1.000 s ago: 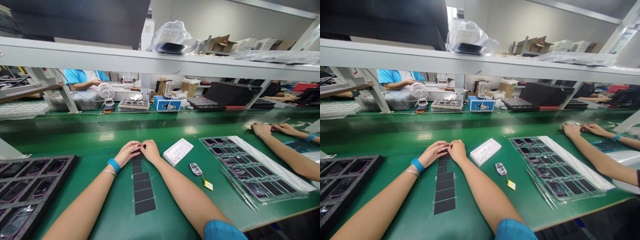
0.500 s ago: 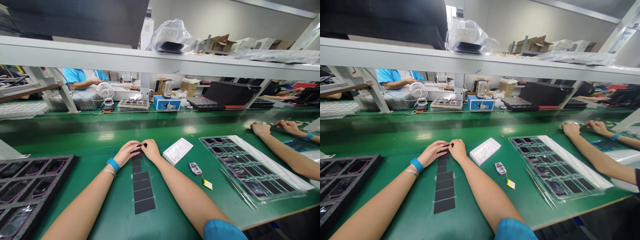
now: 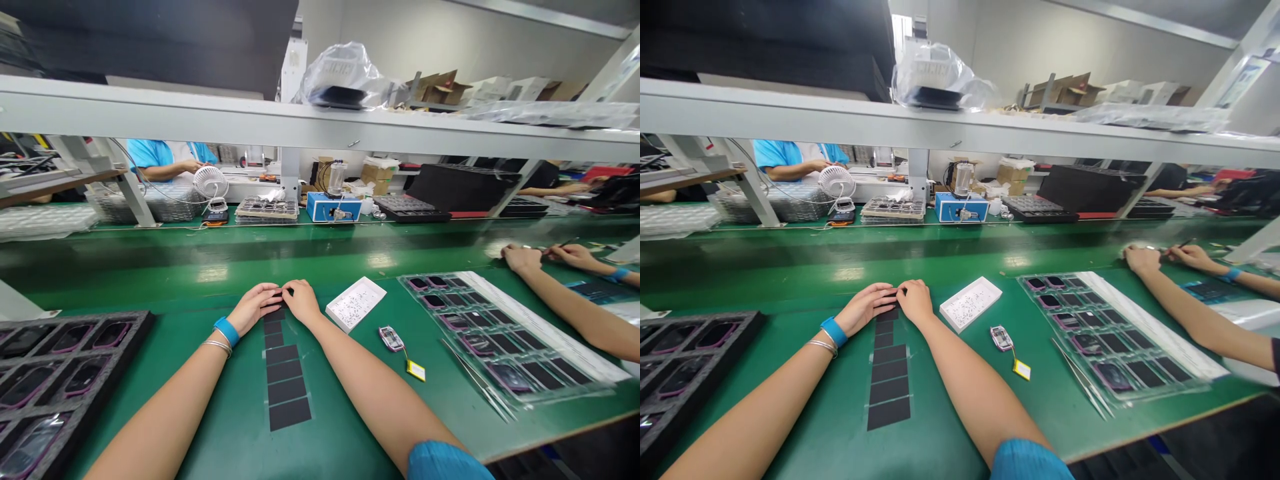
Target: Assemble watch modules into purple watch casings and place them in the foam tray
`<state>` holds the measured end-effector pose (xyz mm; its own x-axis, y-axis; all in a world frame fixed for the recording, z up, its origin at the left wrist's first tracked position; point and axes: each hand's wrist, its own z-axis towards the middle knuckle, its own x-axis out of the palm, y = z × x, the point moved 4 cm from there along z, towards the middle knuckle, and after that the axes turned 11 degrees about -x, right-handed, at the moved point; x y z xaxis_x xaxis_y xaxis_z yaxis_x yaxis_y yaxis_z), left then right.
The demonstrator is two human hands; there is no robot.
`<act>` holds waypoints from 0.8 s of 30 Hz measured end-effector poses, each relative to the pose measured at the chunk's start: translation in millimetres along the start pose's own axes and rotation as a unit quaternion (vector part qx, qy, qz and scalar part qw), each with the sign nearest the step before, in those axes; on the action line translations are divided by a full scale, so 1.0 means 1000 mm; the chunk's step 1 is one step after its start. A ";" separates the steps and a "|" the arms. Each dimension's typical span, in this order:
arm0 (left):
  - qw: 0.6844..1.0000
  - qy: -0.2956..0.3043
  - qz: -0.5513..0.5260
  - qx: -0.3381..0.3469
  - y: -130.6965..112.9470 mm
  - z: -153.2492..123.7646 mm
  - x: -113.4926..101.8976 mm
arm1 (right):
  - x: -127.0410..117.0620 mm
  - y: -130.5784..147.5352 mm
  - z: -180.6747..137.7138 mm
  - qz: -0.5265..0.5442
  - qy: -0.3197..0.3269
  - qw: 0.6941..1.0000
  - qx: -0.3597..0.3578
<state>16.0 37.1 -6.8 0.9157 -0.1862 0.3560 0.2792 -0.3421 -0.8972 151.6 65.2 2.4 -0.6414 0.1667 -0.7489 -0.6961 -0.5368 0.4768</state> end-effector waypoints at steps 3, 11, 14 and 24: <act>1.000 0.001 0.001 0.000 0.000 0.000 0.001 | 0.000 0.000 0.000 -0.002 0.001 1.000 0.004; 1.000 0.004 0.008 -0.001 -0.001 -0.002 0.003 | 0.000 0.001 0.000 -0.005 0.001 1.000 0.012; 1.000 0.003 0.010 -0.001 -0.001 -0.001 0.003 | 0.000 0.001 0.001 -0.004 0.000 1.000 0.015; 1.000 0.004 0.021 -0.003 0.001 0.000 0.002 | 0.001 -0.001 0.001 0.012 -0.005 1.000 0.013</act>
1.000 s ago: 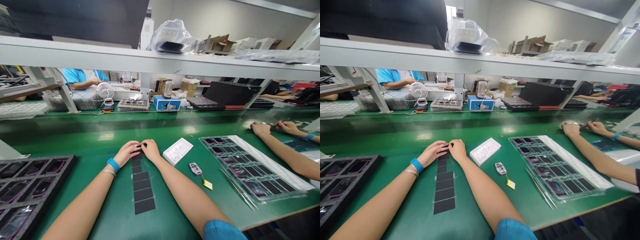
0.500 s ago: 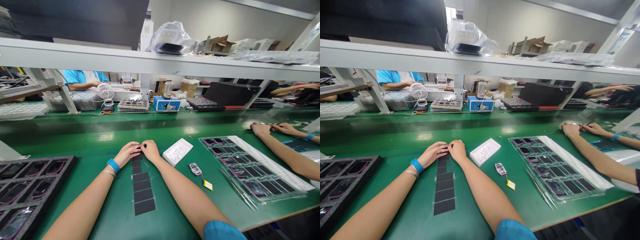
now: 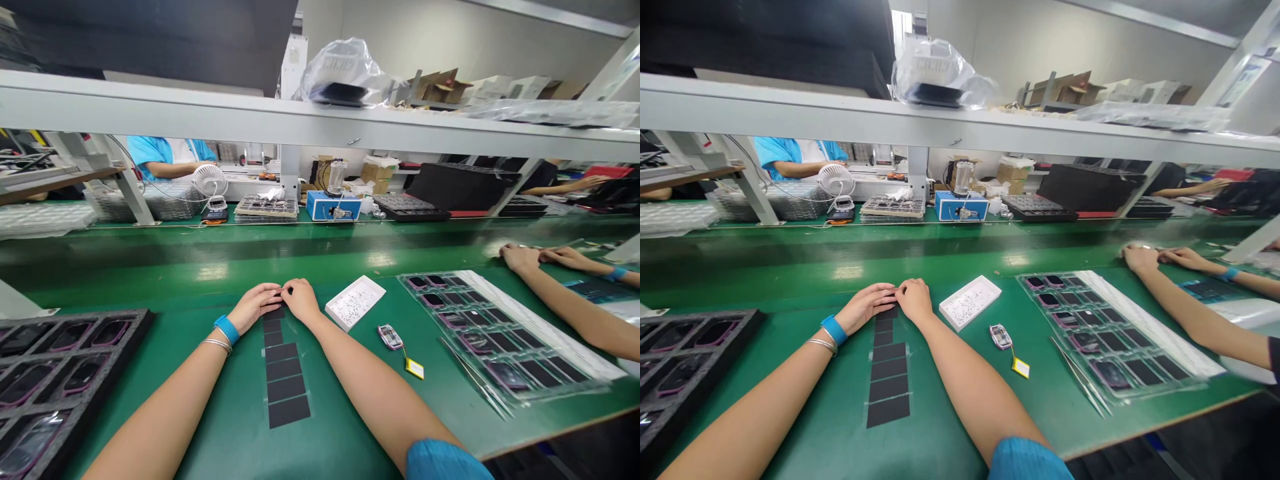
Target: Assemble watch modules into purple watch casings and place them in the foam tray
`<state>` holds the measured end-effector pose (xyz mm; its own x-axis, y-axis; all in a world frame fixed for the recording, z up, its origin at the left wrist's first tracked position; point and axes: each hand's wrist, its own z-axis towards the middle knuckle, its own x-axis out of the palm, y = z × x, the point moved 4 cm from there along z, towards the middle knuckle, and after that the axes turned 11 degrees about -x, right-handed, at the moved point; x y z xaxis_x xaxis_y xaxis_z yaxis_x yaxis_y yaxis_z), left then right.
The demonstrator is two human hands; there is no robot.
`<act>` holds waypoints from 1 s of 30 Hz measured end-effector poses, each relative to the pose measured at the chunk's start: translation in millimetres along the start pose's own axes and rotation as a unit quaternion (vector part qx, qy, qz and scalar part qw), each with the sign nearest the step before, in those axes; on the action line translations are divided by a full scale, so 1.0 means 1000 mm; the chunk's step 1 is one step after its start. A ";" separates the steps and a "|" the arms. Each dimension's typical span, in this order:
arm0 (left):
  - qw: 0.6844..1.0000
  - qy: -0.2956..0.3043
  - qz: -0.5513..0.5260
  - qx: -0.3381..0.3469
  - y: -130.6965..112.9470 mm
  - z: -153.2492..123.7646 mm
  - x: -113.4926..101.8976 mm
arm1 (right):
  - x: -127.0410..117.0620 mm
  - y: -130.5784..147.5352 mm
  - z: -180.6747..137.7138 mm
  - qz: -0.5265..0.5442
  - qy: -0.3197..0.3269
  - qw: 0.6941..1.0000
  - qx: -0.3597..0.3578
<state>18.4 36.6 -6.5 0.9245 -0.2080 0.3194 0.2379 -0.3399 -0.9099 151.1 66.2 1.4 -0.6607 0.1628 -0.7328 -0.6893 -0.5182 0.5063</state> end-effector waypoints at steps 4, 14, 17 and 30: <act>1.000 0.001 0.003 -0.004 0.001 0.002 -0.001 | 0.001 -0.001 0.000 0.008 -0.004 1.000 0.001; 1.000 -0.008 0.000 -0.005 0.001 0.002 -0.002 | 0.001 -0.004 0.001 0.026 -0.033 0.999 -0.010; 1.000 -0.010 -0.003 -0.004 0.002 0.003 -0.003 | 0.000 -0.002 0.000 0.046 -0.030 0.998 -0.034; 1.000 -0.013 -0.007 -0.002 0.004 0.006 -0.005 | 0.001 0.002 0.001 0.083 -0.018 0.992 -0.094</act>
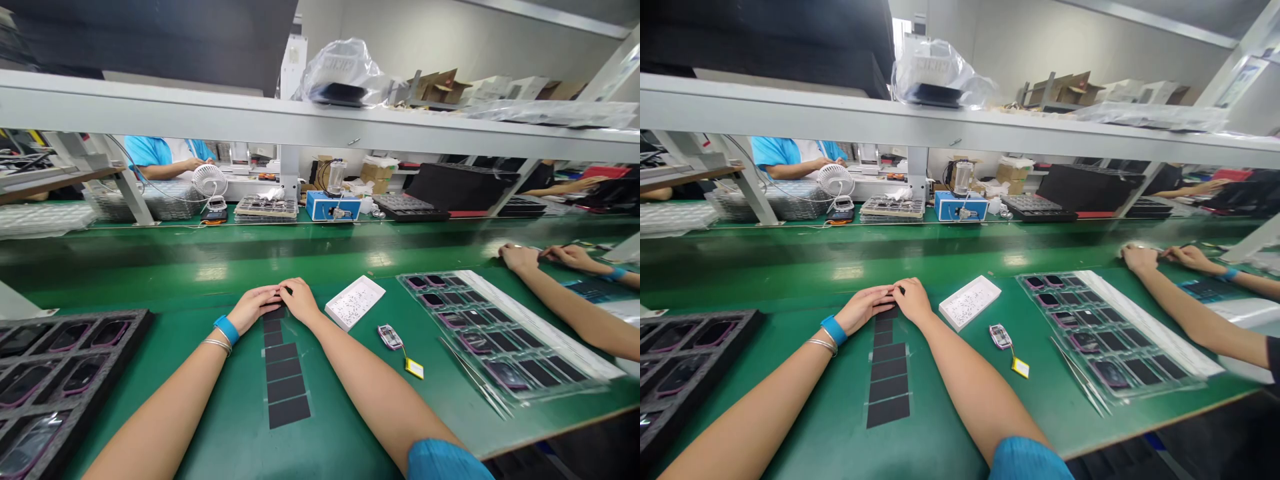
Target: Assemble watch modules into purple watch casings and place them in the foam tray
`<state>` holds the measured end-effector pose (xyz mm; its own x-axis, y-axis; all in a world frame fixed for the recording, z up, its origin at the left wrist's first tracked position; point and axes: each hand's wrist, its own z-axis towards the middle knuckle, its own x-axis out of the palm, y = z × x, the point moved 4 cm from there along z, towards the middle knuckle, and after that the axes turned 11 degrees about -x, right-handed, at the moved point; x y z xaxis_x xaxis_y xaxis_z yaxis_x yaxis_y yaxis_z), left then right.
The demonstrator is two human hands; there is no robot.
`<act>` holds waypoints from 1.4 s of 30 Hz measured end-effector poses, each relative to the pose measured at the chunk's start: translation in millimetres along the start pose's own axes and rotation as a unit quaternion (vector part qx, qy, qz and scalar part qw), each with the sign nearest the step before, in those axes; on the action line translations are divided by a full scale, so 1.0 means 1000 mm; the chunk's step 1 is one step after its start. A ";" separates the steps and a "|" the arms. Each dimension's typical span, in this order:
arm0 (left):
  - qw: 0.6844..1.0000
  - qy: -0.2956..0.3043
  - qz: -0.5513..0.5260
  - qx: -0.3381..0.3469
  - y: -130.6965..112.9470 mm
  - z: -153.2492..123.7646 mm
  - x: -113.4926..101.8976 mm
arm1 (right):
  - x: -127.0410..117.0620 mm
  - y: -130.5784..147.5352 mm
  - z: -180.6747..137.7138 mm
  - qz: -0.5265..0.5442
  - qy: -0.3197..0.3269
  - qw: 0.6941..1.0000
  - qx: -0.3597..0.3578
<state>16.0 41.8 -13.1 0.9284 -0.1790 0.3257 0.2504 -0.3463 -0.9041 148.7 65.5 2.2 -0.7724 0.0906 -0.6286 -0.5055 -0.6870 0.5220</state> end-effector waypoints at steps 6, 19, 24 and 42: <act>1.000 0.002 0.005 0.000 0.001 0.000 0.000 | 0.000 0.000 0.000 -0.016 0.005 1.000 0.012; 0.999 0.013 0.030 -0.008 0.001 0.000 0.003 | 0.002 0.000 0.000 -0.050 0.017 0.998 0.042; 0.999 0.012 0.032 -0.009 0.001 0.001 0.003 | 0.002 0.000 0.001 -0.054 0.020 0.997 0.045; 1.000 0.012 0.022 -0.010 0.000 0.000 0.003 | 0.002 0.000 0.001 -0.055 0.027 0.997 0.048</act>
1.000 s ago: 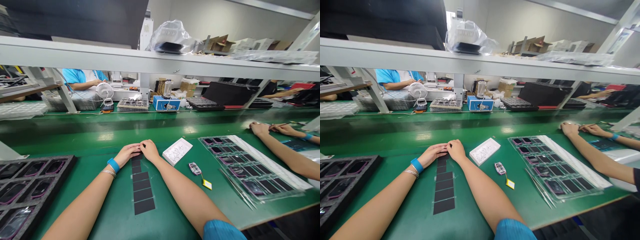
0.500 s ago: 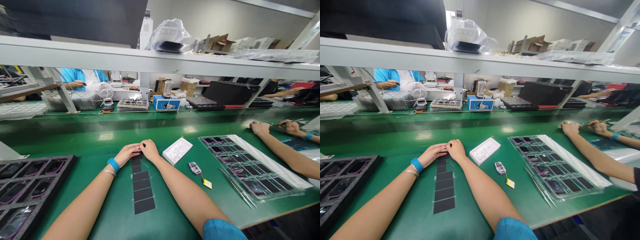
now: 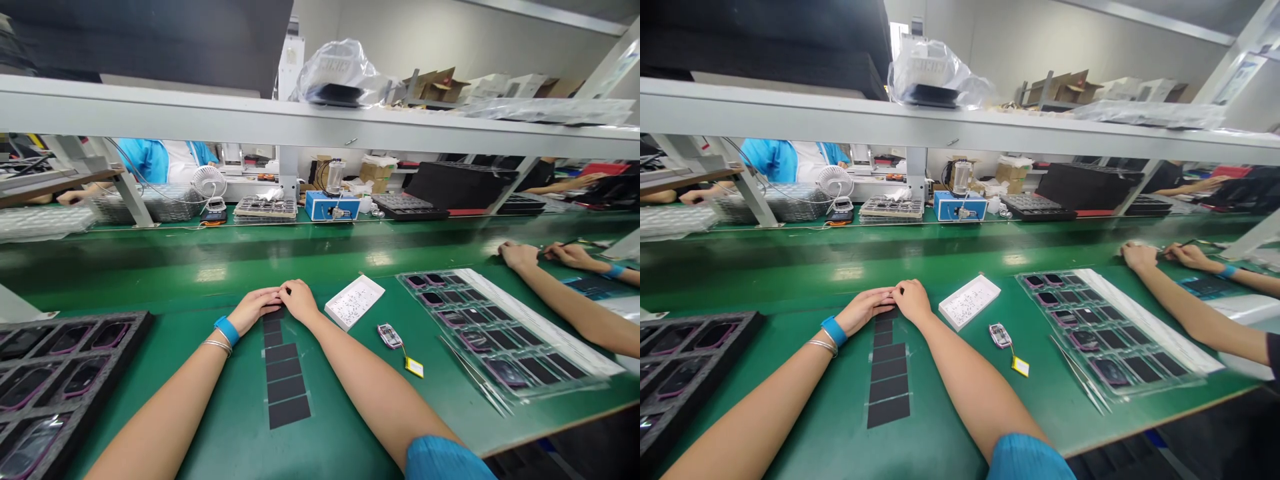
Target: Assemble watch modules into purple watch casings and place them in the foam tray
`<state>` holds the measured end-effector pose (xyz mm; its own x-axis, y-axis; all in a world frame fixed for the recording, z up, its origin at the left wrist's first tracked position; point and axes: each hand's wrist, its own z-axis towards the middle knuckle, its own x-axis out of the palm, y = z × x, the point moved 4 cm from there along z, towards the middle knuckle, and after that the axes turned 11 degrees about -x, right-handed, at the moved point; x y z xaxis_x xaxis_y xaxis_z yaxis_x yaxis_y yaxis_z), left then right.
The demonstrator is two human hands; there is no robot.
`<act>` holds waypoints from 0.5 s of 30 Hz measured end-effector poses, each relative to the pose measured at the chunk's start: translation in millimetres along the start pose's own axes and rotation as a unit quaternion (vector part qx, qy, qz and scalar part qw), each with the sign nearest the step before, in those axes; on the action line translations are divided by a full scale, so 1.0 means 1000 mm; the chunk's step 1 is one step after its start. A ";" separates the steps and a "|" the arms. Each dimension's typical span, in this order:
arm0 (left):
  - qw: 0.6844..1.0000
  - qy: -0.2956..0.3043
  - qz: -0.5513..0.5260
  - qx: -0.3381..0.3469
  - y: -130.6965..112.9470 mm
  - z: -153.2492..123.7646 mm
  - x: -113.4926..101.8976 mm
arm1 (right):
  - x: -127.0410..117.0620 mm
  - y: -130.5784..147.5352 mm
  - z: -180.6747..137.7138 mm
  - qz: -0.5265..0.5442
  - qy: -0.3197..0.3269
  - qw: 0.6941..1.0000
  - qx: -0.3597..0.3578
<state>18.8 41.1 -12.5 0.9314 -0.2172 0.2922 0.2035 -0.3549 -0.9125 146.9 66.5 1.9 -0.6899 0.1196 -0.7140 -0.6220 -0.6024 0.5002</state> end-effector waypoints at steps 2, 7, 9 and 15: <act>1.000 0.001 -0.001 0.000 0.000 0.000 0.000 | 0.000 0.000 0.000 0.001 0.000 1.000 0.000; 1.000 0.003 -0.001 -0.003 0.000 0.000 0.000 | -0.001 0.001 0.000 0.003 0.000 1.000 0.003; 1.000 0.001 -0.002 -0.003 0.000 0.000 0.000 | -0.002 0.001 0.000 0.003 0.001 1.000 0.004; 1.000 0.003 -0.001 -0.004 -0.001 -0.001 0.001 | -0.001 0.001 0.000 -0.001 0.000 1.000 0.003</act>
<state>19.1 40.3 -11.3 0.9293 -0.2222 0.2950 0.2021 -0.3625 -0.9098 147.3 65.7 3.5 -0.6893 0.1206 -0.7144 -0.6254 -0.5968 0.5027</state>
